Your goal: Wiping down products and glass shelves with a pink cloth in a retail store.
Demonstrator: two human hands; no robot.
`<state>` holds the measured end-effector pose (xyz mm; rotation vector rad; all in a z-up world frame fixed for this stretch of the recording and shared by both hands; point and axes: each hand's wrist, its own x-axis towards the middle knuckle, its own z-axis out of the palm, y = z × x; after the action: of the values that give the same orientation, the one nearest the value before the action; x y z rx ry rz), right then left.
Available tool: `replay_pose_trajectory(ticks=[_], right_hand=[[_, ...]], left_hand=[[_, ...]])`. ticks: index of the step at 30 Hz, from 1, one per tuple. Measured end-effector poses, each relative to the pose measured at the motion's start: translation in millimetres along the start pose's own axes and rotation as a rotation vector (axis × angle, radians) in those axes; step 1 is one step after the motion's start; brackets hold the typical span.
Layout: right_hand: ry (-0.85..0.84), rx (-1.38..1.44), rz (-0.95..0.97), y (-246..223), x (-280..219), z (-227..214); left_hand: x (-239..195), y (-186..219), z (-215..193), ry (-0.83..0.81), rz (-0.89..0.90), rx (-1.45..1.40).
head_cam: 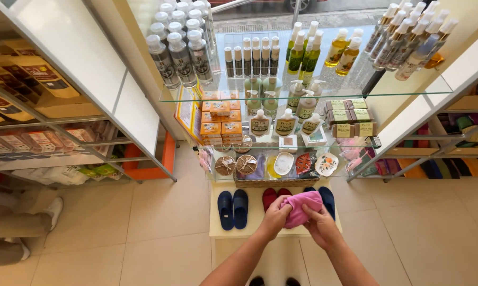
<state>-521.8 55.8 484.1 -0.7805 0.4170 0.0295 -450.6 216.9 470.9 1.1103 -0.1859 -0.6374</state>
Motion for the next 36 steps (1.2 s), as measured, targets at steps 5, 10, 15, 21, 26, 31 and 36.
replay_pose_trajectory(ticks=[5,10,15,21,26,31,36], right_hand=[[0.161,-0.056,-0.062,-9.6,-9.9,36.2],[0.241,-0.066,-0.093,11.2,-7.7,32.8],[0.161,0.006,-0.168,27.5,7.5,17.6],[0.05,0.242,-0.013,-5.0,-2.0,21.3],[0.019,0.248,0.031,-19.4,27.2,-14.0],[-0.101,0.188,0.139,-33.0,85.1,-60.0],[0.051,-0.011,0.249,-77.4,101.0,-40.6]], left_hand=[[-11.5,5.3,-3.0,0.191,0.084,0.191],[-45.1,49.2,18.4,0.274,0.331,0.494],[-43.1,47.3,31.0,0.119,0.645,0.932],[-36.1,63.8,45.2,-0.012,0.576,0.961],[-9.1,56.9,53.4,-0.031,0.577,1.003],[56.0,22.5,30.8,0.068,0.55,1.002],[122.8,26.5,3.4,0.432,0.433,0.968]])
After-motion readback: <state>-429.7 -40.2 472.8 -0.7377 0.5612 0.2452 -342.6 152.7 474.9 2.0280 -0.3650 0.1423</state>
